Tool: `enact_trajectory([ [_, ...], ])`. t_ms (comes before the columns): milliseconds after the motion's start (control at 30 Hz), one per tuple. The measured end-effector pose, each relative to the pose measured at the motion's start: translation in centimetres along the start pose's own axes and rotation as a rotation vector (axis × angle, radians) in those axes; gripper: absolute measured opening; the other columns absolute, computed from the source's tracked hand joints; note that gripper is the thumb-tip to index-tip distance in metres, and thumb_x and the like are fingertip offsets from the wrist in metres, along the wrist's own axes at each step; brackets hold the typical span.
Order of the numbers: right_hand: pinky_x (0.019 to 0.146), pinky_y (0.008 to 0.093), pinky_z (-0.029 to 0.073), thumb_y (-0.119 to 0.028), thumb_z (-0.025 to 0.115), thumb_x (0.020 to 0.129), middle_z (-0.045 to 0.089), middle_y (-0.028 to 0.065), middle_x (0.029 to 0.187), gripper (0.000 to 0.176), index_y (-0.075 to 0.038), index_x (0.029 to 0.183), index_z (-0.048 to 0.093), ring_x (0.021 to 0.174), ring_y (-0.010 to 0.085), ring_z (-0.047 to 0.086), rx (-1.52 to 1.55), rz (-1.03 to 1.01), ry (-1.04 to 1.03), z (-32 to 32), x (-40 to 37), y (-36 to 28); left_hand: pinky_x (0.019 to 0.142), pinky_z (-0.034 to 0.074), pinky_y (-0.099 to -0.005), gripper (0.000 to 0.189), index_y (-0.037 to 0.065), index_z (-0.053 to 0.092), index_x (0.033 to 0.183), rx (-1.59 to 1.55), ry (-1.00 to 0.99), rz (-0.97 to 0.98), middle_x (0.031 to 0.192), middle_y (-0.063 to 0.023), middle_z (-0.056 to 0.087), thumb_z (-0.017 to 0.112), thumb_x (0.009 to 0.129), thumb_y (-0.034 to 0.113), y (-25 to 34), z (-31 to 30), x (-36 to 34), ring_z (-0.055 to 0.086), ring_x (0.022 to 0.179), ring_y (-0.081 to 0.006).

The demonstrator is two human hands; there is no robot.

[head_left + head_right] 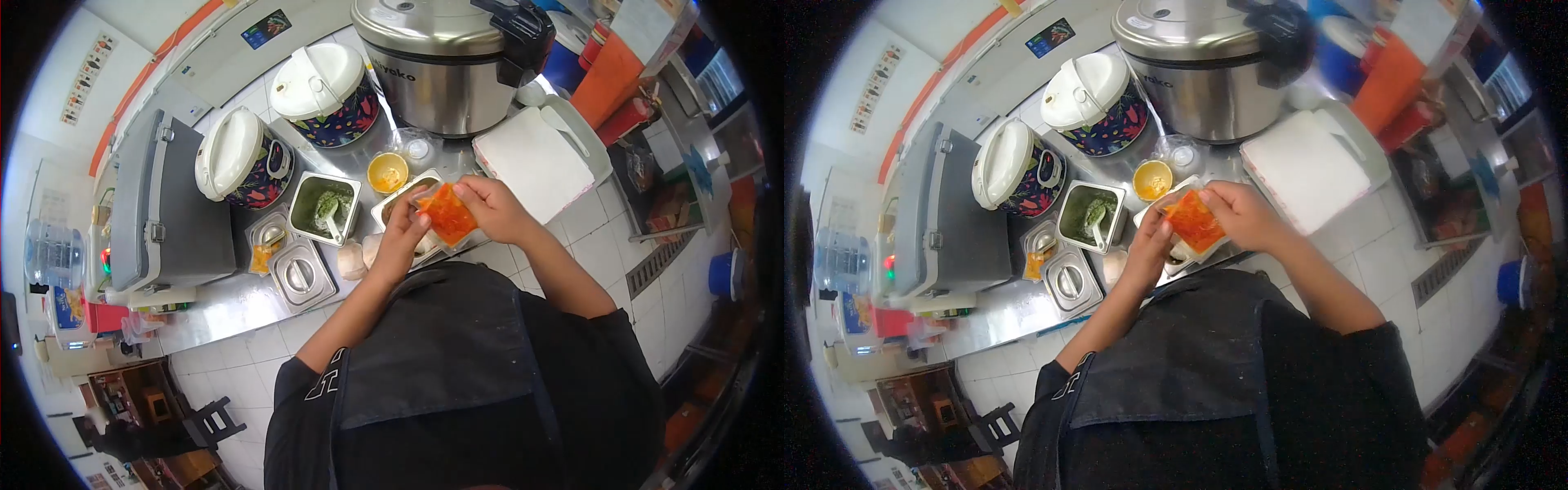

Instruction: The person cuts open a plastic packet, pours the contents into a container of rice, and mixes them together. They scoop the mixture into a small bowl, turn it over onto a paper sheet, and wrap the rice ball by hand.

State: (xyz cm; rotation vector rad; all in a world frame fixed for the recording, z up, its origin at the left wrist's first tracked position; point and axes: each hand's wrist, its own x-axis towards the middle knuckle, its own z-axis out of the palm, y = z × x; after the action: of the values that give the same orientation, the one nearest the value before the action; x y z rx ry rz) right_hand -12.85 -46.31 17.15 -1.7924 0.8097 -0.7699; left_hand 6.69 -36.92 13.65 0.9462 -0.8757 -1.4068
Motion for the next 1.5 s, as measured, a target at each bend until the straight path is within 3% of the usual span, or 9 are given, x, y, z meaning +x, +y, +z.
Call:
enact_trajectory([
  [200, 0.060, 0.0446, 0.045, -0.032, 0.059, 0.103, 0.061, 0.0163, 0.071, 0.032, -0.004, 0.087, 0.058, 0.065, 0.0364, 0.060, -0.181, -0.018, 0.275, -0.5, 1.0, 0.6, 0.101, 0.048, -0.0313, 0.023, 0.007, 0.042, 0.130, 0.006, 0.202, 0.091, 0.126, -0.0094, 0.057, 0.048, 0.112, 0.019, -1.9, 5.9, 2.8, 0.056, 0.114, -0.0126],
  [500, 0.054, 0.0355, 0.042, -0.028, 0.060, 0.105, 0.057, 0.0098, 0.064, 0.029, -0.003, 0.092, 0.060, 0.056, 0.0173, 0.053, -0.141, -0.006, 0.417, -0.3, 1.3, 2.8, 0.092, 0.050, -0.0303, 0.036, 0.005, 0.049, 0.125, 0.050, 0.263, 0.071, 0.114, -0.0058, 0.060, 0.043, 0.112, 0.038, -4.0, 6.5, 4.1, 0.058, 0.103, -0.0114],
  [600, 0.063, 0.0405, 0.048, -0.033, 0.057, 0.105, 0.064, 0.0167, 0.074, 0.029, -0.006, 0.096, 0.063, 0.068, 0.0362, 0.064, -0.009, 0.074, 0.274, -1.3, 0.9, 2.0, 0.088, 0.055, -0.0379, 0.049, 0.007, 0.052, 0.130, -0.064, 0.253, -0.002, 0.116, -0.0074, 0.061, 0.038, 0.111, 0.050, -3.5, 5.4, 4.5, 0.063, 0.102, -0.0177],
  [667, 0.067, 0.0367, 0.050, -0.032, 0.055, 0.106, 0.067, 0.0163, 0.078, 0.029, -0.005, 0.099, 0.064, 0.073, 0.0353, 0.065, 0.201, 0.101, 0.322, -2.9, 0.4, 3.3, 0.080, 0.057, -0.0419, 0.053, 0.008, 0.052, 0.132, -0.362, 0.235, -0.218, 0.116, -0.0081, 0.061, 0.038, 0.109, 0.054, -1.1, 5.5, 4.4, 0.065, 0.098, -0.0208],
  [800, 0.073, 0.0442, 0.054, -0.032, 0.054, 0.102, 0.072, 0.0181, 0.088, 0.030, -0.005, 0.105, 0.067, 0.084, 0.0374, 0.070, -0.382, 0.430, 0.240, -6.2, -2.2, 7.2, 0.068, 0.059, -0.0366, 0.054, 0.010, 0.055, 0.121, -0.727, 0.026, -0.314, 0.103, -0.0055, 0.065, 0.039, 0.107, 0.059, -2.2, -0.2, 3.8, 0.068, 0.089, -0.0229],
  [933, 0.078, 0.0525, 0.054, -0.034, 0.057, 0.097, 0.073, 0.0201, 0.092, 0.030, -0.007, 0.104, 0.068, 0.088, 0.0401, 0.071, -0.882, 0.562, -0.030, -3.1, -5.4, 13.1, 0.070, 0.061, -0.0340, 0.052, 0.011, 0.058, 0.110, -0.798, 0.159, -0.343, 0.096, -0.0048, 0.065, 0.042, 0.106, 0.060, -1.5, -0.8, 3.9, 0.068, 0.087, -0.0229],
  [1233, 0.077, 0.0513, 0.056, -0.036, 0.067, 0.094, 0.074, 0.0205, 0.089, 0.035, -0.002, 0.097, 0.069, 0.087, 0.0398, 0.072, -0.968, 0.618, 0.053, -0.5, -4.6, 18.1, 0.065, 0.059, -0.0338, 0.042, 0.018, 0.057, 0.118, -0.632, 0.281, -0.364, 0.094, -0.0037, 0.064, 0.046, 0.106, 0.057, -0.1, -0.6, 3.5, 0.067, 0.081, -0.0213],
  [1433, 0.059, 0.0437, 0.055, -0.026, 0.070, 0.086, 0.072, 0.0152, 0.076, 0.026, -0.001, 0.088, 0.072, 0.063, 0.0309, 0.070, -0.681, 0.699, -0.014, -1.8, -4.5, 18.3, 0.072, 0.059, -0.0377, 0.058, 0.012, 0.053, 0.131, -0.602, 0.301, -0.288, 0.104, -0.0106, 0.064, 0.042, 0.105, 0.063, -1.0, -0.1, 4.1, 0.067, 0.086, -0.0245],
  [1500, 0.048, 0.0351, 0.046, -0.022, 0.069, 0.087, 0.064, 0.0058, 0.065, 0.017, -0.005, 0.084, 0.069, 0.050, 0.0202, 0.059, -0.180, 0.857, 0.104, -2.0, -5.3, 18.9, 0.074, 0.059, -0.0380, 0.059, 0.012, 0.053, 0.131, -0.603, 0.343, -0.291, 0.105, -0.0104, 0.063, 0.042, 0.104, 0.063, -1.2, -0.1, 4.3, 0.067, 0.089, -0.0248],
])
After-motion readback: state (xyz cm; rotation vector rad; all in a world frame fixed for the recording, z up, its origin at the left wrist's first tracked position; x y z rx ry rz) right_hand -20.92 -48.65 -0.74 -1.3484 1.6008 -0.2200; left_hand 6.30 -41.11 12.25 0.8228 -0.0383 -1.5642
